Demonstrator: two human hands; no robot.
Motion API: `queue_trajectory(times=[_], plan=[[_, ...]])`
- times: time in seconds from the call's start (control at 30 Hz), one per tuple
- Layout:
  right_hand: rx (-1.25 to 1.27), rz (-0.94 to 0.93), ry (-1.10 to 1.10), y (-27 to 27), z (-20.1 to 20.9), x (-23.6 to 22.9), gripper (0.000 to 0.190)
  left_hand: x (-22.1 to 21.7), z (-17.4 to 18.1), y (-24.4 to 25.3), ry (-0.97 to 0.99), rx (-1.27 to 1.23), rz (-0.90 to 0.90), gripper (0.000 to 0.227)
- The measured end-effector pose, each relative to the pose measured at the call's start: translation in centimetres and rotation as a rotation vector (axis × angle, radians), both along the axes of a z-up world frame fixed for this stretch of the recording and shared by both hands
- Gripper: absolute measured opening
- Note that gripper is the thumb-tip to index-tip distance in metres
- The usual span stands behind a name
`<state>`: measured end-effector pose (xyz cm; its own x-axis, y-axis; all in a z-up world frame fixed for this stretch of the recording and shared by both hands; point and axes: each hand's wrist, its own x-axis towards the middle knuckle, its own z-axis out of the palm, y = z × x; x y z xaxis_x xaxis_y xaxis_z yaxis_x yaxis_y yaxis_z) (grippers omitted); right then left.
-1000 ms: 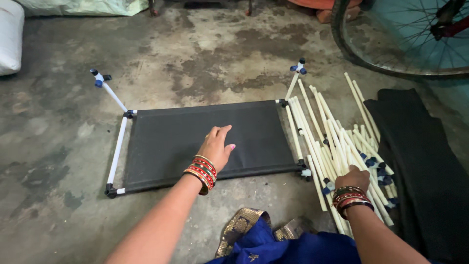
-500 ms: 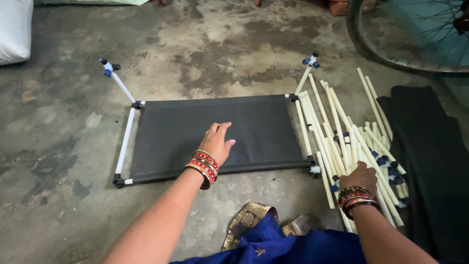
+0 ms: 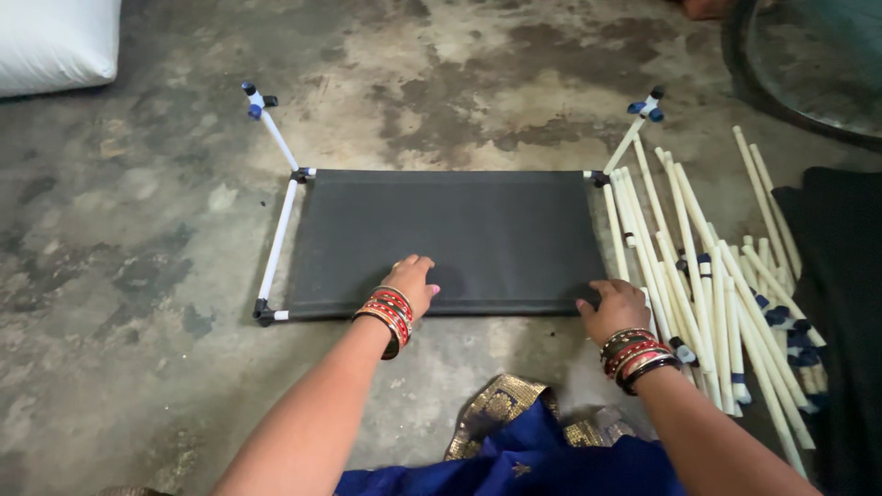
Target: The person sits on the floor and assembles a folding fabric cot, inserting white tubular frame poles into the fabric sleeves and plastic corner joints, and detaching and reattaching poles on the cot frame. They handle loose poles from a pile beside them and press joints into place by hand.
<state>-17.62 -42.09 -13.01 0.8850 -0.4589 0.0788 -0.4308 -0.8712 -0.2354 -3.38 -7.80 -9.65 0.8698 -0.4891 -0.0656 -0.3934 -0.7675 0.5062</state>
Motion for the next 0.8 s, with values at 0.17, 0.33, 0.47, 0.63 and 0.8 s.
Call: queue_trajectory(times=[0.17,0.33,0.47,0.63,0.8], plan=[[-0.068,-0.082,0.0,-0.8,-0.8,0.2,0.062,1.0,-2.6,1.7,-0.097,-0.025,0.03,0.028],[0.186,-0.128,0.002,-3.6,-2.2,-0.6,0.048,0.6,-3.5,4.2,-0.148,0.038,0.068,0.012],[0.776,-0.229,0.051,-4.1,-1.7,-0.9,0.035,0.0,-2.8,8.4,-0.253,0.262,0.046,0.015],[0.673,-0.256,0.167,-2.2,1.1,0.1,0.034,-1.0,-1.1,12.5,-0.068,0.364,0.26,0.016],[0.361,-0.191,-0.083,-1.2,3.3,4.4,0.045,0.5,1.1,10.3,-0.036,0.327,0.187,0.019]])
